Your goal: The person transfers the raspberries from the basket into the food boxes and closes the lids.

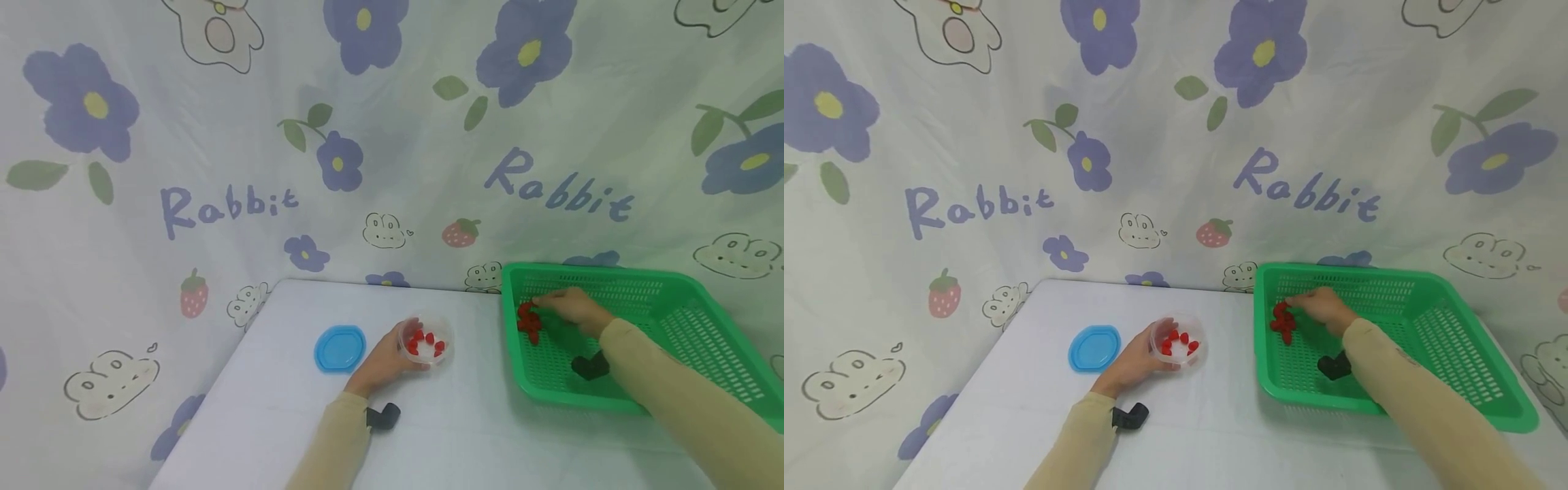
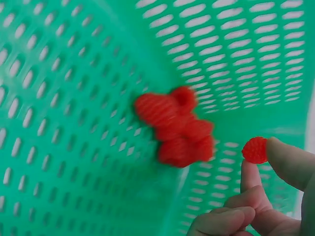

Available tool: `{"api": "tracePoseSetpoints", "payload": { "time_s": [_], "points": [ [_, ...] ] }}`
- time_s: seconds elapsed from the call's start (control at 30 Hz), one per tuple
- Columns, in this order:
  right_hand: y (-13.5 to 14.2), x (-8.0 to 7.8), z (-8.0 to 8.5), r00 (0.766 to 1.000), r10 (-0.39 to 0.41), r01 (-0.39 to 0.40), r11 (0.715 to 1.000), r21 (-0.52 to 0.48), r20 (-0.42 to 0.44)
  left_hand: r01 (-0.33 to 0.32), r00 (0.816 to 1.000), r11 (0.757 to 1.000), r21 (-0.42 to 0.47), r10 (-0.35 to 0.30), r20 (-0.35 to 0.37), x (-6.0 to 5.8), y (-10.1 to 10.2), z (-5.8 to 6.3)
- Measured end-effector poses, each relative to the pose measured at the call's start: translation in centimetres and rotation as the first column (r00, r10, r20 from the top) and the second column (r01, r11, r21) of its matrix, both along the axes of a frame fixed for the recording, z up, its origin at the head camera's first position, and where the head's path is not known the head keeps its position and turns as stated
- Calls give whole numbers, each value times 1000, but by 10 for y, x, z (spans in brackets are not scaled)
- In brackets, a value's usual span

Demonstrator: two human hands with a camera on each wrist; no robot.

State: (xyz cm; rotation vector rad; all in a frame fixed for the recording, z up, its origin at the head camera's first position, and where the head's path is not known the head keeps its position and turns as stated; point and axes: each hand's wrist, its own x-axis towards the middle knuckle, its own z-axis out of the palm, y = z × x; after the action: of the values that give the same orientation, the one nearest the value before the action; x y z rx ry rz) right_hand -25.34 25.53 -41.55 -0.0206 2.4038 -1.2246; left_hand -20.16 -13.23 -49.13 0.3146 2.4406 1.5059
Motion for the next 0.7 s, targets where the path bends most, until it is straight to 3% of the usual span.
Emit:
{"api": "tracePoseSetpoints", "payload": {
  "time_s": [0.7],
  "points": [
    [-30, 43, 54, 980, 13, -16, 1000, -15, -197, 2, 1000, 1000, 15, -2, 2, 0, 0, 0]
  ]
}}
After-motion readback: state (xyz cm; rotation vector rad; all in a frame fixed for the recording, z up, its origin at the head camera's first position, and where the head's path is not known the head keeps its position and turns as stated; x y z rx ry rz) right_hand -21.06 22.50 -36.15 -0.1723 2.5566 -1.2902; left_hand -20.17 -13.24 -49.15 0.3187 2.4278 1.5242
